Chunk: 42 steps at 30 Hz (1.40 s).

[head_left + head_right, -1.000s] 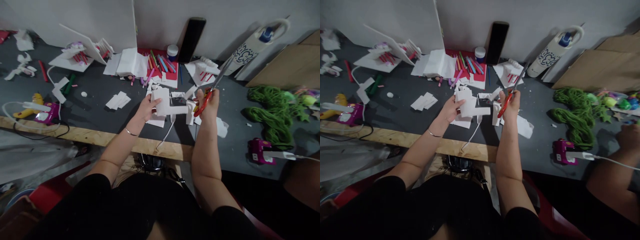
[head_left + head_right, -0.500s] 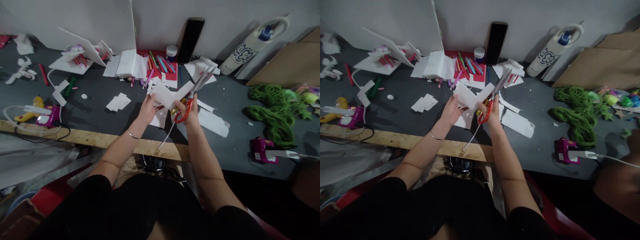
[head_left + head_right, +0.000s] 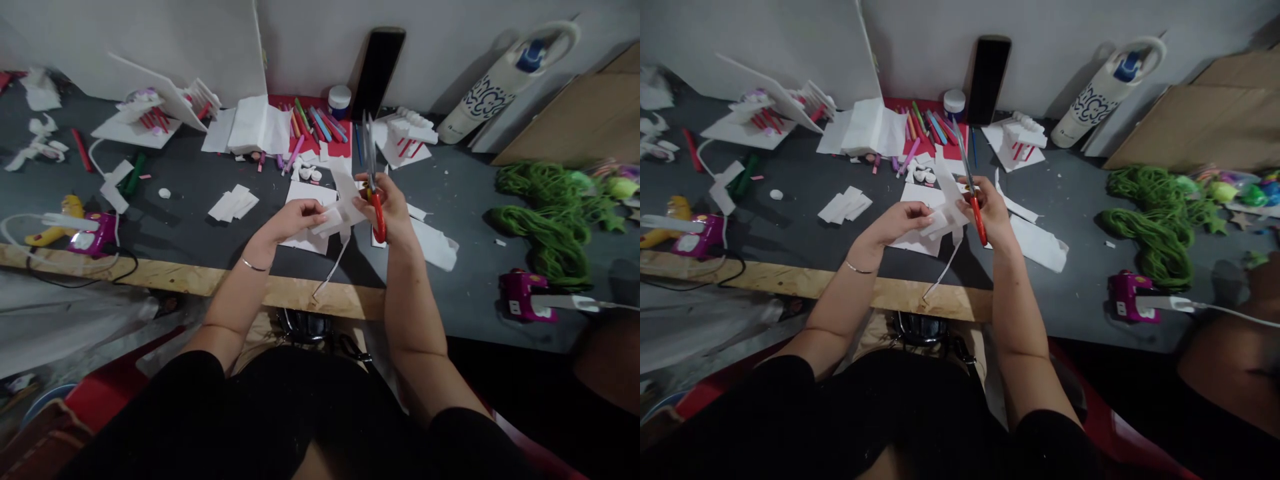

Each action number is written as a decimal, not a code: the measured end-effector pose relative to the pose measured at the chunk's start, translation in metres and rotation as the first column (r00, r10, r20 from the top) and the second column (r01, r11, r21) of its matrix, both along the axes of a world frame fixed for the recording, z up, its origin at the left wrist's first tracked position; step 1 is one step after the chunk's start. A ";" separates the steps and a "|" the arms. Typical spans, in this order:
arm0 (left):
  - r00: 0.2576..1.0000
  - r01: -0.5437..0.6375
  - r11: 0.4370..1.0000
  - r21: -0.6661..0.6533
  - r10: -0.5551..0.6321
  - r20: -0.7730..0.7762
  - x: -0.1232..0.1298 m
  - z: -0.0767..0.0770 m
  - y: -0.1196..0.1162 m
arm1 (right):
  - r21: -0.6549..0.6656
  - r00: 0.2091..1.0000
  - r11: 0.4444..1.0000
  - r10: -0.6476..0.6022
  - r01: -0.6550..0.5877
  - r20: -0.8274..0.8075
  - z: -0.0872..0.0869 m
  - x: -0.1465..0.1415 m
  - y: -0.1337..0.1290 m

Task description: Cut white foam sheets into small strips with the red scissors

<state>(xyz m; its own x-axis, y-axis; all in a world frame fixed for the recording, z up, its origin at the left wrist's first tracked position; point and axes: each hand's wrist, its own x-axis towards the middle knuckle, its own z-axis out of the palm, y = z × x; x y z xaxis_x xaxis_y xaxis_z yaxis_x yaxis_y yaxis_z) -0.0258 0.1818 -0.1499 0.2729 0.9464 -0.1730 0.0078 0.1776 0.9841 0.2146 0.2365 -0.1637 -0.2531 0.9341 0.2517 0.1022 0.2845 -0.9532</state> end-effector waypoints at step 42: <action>0.858 -0.478 0.873 -0.094 0.488 0.160 0.031 -0.008 0.006 | -0.215 0.961 0.972 -0.145 0.094 -0.235 -0.030 -0.051 -0.013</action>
<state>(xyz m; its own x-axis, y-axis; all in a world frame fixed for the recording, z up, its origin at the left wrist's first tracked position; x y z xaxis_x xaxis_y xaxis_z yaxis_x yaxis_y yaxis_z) 0.0055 0.1879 -0.1576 -0.1865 0.9586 -0.2151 -0.2605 0.1628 0.9516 0.1632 0.2233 -0.1935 -0.0902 0.9911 0.0976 -0.1228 0.0862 -0.9887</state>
